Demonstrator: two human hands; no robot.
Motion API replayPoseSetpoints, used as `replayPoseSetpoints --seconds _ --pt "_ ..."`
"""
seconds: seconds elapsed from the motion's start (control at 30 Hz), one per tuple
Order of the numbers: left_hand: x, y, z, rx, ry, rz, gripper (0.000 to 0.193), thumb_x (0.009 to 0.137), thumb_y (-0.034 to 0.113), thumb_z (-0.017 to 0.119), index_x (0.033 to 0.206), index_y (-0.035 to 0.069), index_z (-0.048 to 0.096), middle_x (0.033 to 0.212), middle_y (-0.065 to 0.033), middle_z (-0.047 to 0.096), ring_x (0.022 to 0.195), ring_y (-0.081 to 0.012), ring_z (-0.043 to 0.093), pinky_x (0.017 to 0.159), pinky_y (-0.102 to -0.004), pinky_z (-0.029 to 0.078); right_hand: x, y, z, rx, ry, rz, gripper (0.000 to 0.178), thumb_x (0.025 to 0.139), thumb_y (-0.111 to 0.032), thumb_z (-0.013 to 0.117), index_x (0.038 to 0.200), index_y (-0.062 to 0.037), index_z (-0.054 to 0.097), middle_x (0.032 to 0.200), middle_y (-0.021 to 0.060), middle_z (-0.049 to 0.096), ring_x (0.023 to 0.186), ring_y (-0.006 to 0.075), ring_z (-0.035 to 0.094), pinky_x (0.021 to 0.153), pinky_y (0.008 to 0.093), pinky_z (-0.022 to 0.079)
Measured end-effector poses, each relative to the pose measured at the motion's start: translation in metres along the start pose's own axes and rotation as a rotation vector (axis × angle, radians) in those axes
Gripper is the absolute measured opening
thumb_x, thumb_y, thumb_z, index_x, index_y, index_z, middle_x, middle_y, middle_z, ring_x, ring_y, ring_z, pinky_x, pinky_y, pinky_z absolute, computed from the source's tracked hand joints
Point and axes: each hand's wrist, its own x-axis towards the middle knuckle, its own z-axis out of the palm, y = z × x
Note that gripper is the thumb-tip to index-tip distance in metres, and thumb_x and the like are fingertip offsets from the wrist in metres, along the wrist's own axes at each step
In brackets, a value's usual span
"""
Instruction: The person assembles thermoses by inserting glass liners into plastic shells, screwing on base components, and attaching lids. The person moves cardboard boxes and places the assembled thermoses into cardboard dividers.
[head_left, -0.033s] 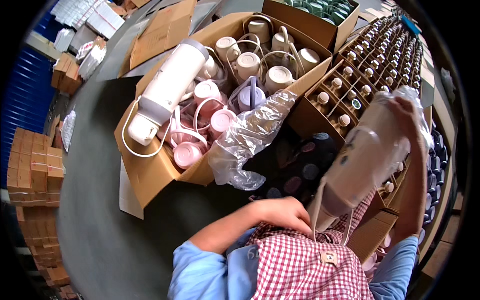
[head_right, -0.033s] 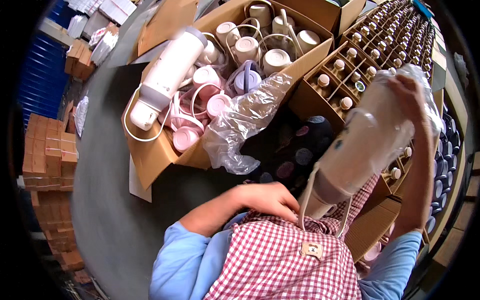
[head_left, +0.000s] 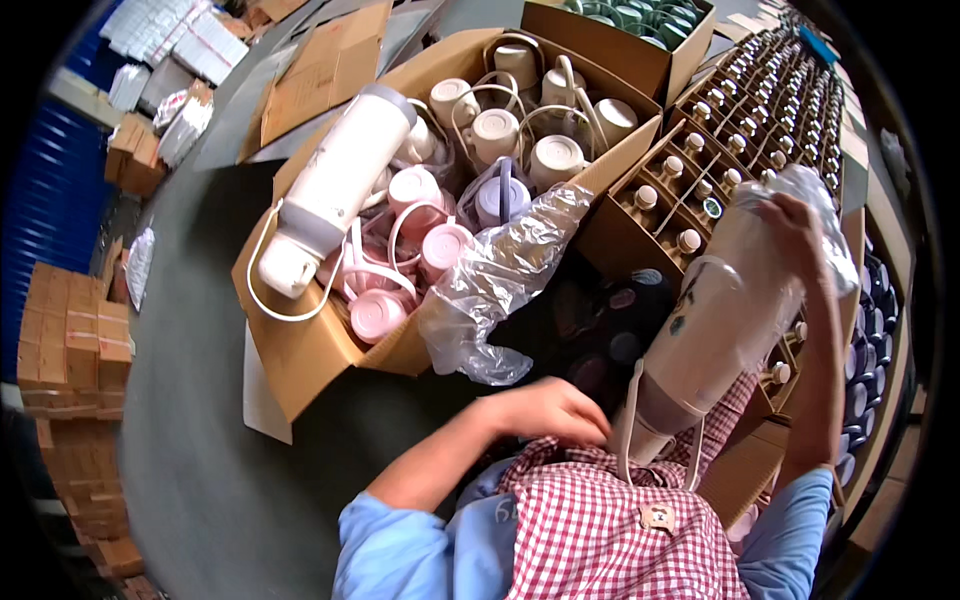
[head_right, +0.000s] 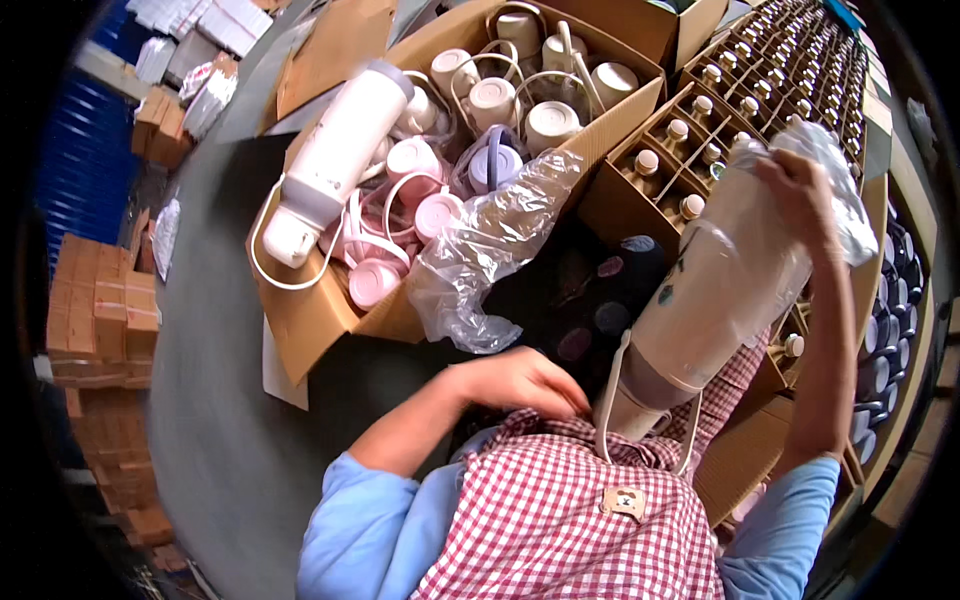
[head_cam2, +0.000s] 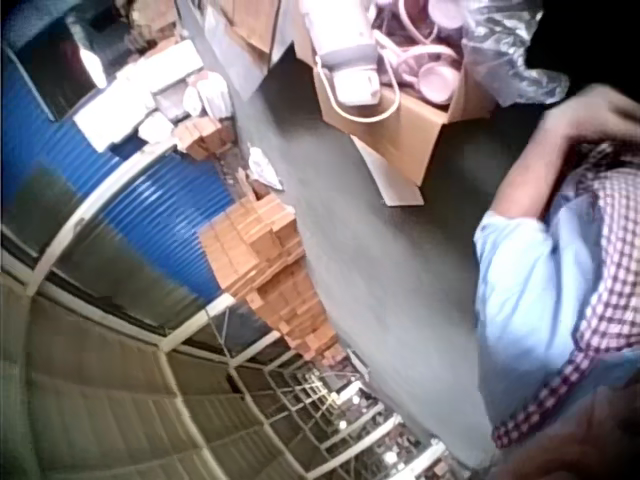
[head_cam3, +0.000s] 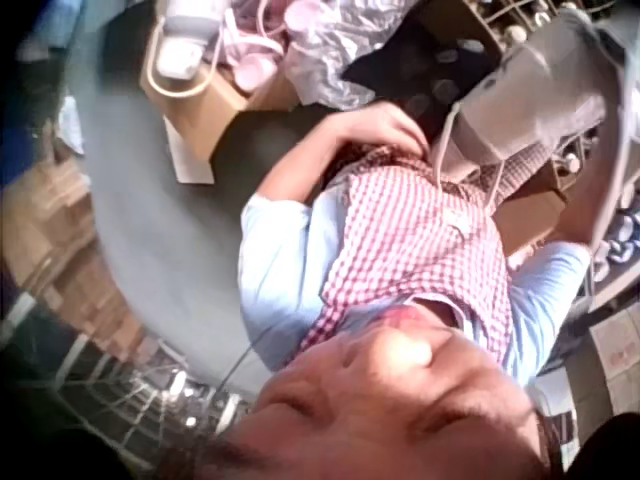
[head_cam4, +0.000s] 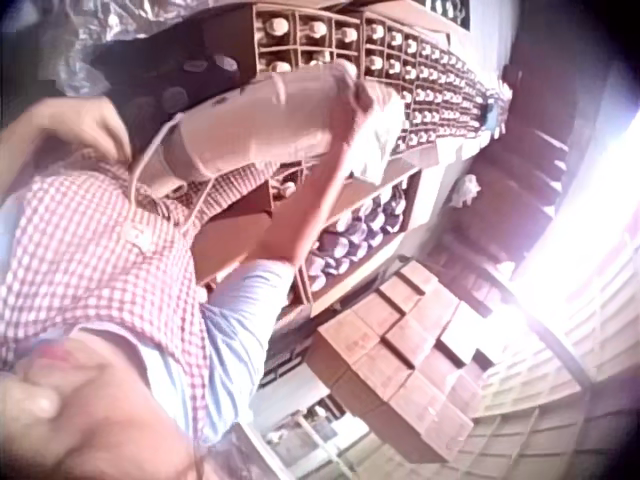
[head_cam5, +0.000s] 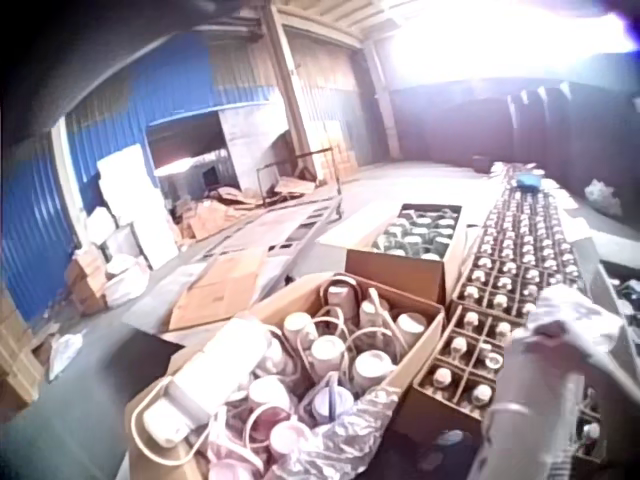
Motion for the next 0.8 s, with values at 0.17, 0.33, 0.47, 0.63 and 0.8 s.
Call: replayPoseSetpoints --seconds 0.17,0.33,0.47,0.63,0.8 --pt "-0.103 -0.197 -0.031 -0.389 0.875 -0.905 0.052 0.090 0.045 0.052 0.115 0.001 0.059 0.082 -0.0107 0.063 0.069 -0.0227 0.060 0.069 -0.0370 0.052 -0.007 -0.021 0.016 -0.231 0.124 -0.081 0.036 0.084 -0.039 0.055 0.087 -0.0055 0.067 0.076 0.0199 0.062 0.073 0.0356 0.061 0.067 0.0417 0.046" --pt "-0.088 -0.235 0.062 -0.387 0.846 -0.721 0.049 0.087 0.050 0.056 0.097 0.005 0.069 0.083 -0.0047 0.066 0.080 -0.0166 0.059 0.078 -0.0282 0.045 -0.009 -0.017 0.015 -0.254 0.147 -0.045 0.039 0.083 -0.043 0.056 0.090 -0.0057 0.068 0.079 0.0190 0.064 0.077 0.0351 0.063 0.069 0.0421 0.047" --pt "-0.087 -0.190 0.028 -0.833 0.778 -0.731 0.043 0.085 0.052 0.058 0.075 0.010 0.060 0.061 -0.0017 0.054 0.042 -0.0103 0.042 0.037 -0.0240 0.032 -0.008 -0.006 0.014 -0.289 0.132 0.027 0.037 0.084 -0.042 0.056 0.088 -0.0073 0.067 0.079 0.0166 0.064 0.075 0.0320 0.063 0.069 0.0411 0.046" --pt "-0.075 -0.289 0.059 -1.033 0.929 -0.841 0.038 0.088 0.049 0.055 0.074 0.013 0.058 0.053 -0.0014 0.045 0.036 -0.0104 0.037 0.034 -0.0273 0.029 -0.010 -0.001 0.013 -0.279 0.148 -0.008 0.037 0.085 -0.041 0.055 0.087 -0.0060 0.066 0.076 0.0165 0.063 0.072 0.0312 0.062 0.067 0.0400 0.046" --pt "-0.083 -0.303 0.086 -0.792 0.906 -0.649 0.042 0.089 0.050 0.051 0.077 0.011 0.061 0.055 -0.0017 0.047 0.040 -0.0134 0.041 0.038 -0.0304 0.032 -0.015 0.004 0.010 -0.288 0.179 -0.012 0.037 0.085 -0.041 0.055 0.085 -0.0052 0.066 0.072 0.0166 0.062 0.070 0.0304 0.061 0.067 0.0387 0.045"
